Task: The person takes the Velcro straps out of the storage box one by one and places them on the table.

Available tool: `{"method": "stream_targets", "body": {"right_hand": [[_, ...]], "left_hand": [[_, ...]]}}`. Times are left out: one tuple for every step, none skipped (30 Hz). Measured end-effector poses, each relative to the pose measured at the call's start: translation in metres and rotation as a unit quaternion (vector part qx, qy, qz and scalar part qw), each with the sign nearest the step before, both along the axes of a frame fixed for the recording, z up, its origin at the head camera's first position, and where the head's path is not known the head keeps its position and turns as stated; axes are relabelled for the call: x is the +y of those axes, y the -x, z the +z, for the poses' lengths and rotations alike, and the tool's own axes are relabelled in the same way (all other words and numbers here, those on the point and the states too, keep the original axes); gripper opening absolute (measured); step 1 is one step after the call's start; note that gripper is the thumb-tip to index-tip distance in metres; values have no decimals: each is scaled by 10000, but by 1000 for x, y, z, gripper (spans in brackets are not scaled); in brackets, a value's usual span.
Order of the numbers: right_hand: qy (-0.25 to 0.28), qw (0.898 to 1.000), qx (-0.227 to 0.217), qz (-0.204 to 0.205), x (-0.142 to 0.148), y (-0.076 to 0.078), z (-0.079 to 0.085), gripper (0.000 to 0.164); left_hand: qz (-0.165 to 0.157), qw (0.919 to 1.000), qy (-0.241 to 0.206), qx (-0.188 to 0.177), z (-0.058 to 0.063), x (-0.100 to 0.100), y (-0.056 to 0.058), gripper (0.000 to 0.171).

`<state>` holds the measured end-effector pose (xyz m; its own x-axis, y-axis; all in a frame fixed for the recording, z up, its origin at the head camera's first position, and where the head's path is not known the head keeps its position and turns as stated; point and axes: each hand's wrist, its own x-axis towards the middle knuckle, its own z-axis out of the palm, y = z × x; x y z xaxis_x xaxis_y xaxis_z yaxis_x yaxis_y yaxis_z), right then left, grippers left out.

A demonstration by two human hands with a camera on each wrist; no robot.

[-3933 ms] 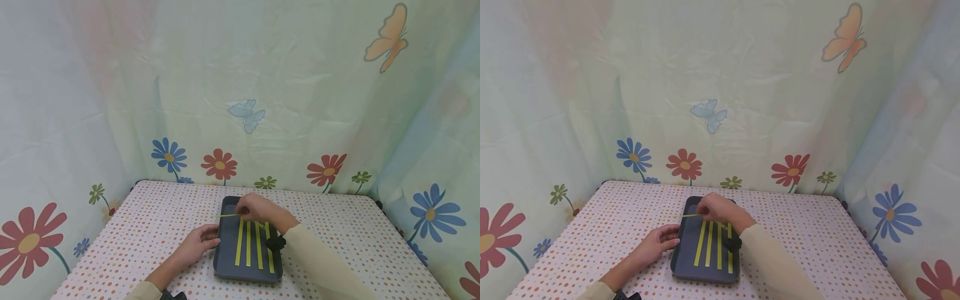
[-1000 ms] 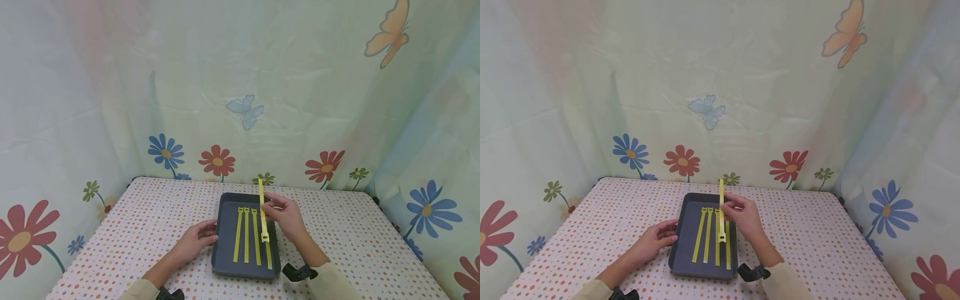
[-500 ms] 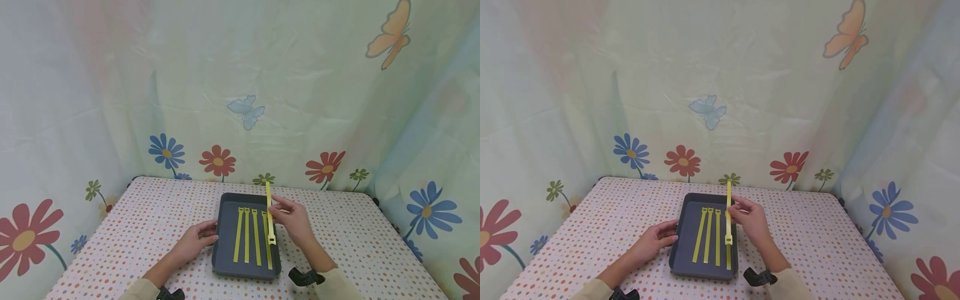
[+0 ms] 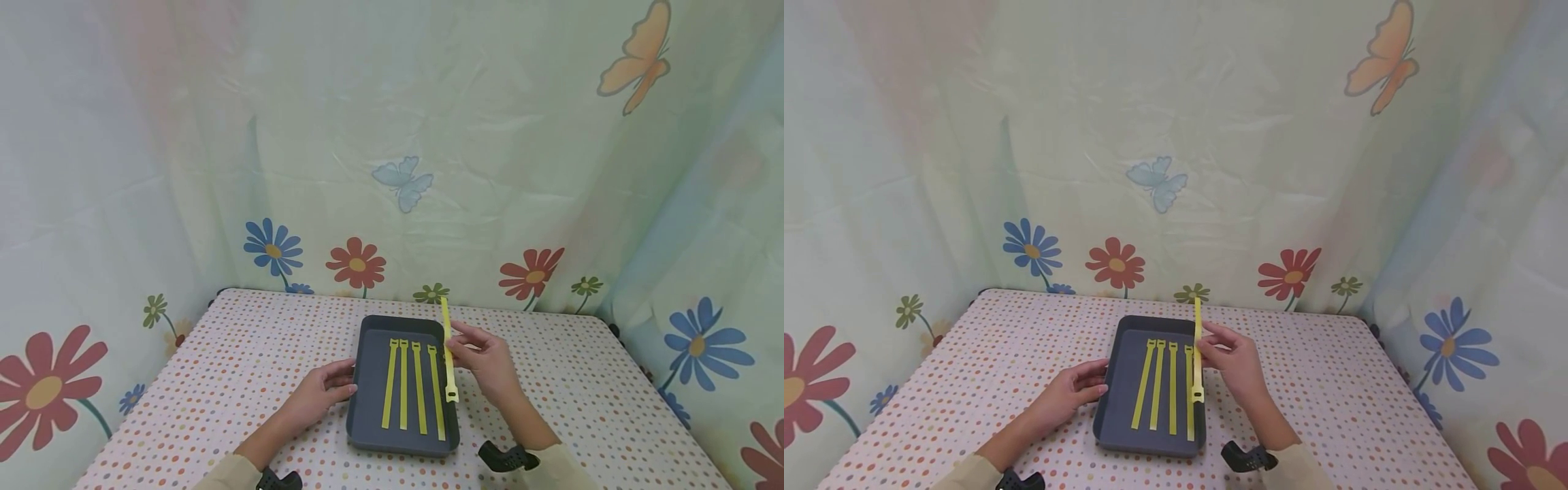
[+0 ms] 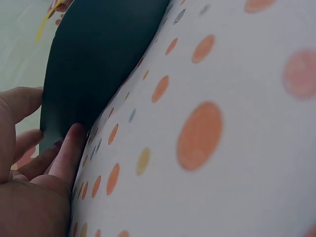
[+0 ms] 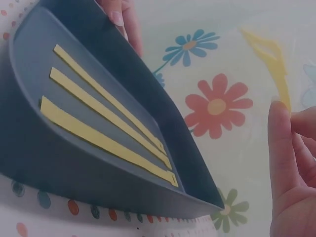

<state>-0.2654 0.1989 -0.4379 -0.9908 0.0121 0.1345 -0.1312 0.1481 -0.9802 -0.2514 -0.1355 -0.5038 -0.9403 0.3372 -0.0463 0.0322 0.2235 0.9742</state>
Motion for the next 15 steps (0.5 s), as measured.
{"method": "stream_targets", "body": {"right_hand": [[-33,10000,0,-16,1,0,-1,49],[-60,10000,5,-34,2,0,-2,49],[-89,9999,12,-59,3,0,-2,49],[-116,9999,14,-89,4,0,-3,49],[-134,9999,23,-102,5,0,-4,49],[-157,9998,33,-121,6,0,-5,49],[-191,9997,44,-141,6,0,-5,49],[-213,9996,54,-158,7,0,-6,49],[-228,9996,57,-177,8,0,-7,49],[-254,9995,56,-192,9,0,-7,49],[-283,9994,56,-204,10,0,-8,49],[-324,9992,44,-226,10,-1,-9,49],[-346,9991,26,-251,11,-1,-9,49],[-371,9989,8,-276,12,-1,-9,48],[-387,9988,-7,-303,13,-1,-9,48]], "left_hand": [[0,10000,-3,-1,0,0,0,62],[-1,10000,-3,-1,0,0,0,62],[1,10000,-3,-1,0,0,0,62],[3,10000,-2,-4,0,0,0,62],[3,10000,-4,-4,0,0,0,62],[5,10000,1,-6,0,0,0,62],[5,10000,4,-4,0,0,-1,62],[7,10000,13,-3,0,0,-1,62],[11,10000,22,2,0,0,-1,62],[13,10000,26,6,0,0,-1,62],[14,10000,26,7,0,0,-1,62],[20,10000,31,8,-1,0,0,62],[21,10000,29,11,-1,0,0,62],[24,10000,30,16,-1,0,0,62],[23,10000,26,21,-1,0,0,62]]}}
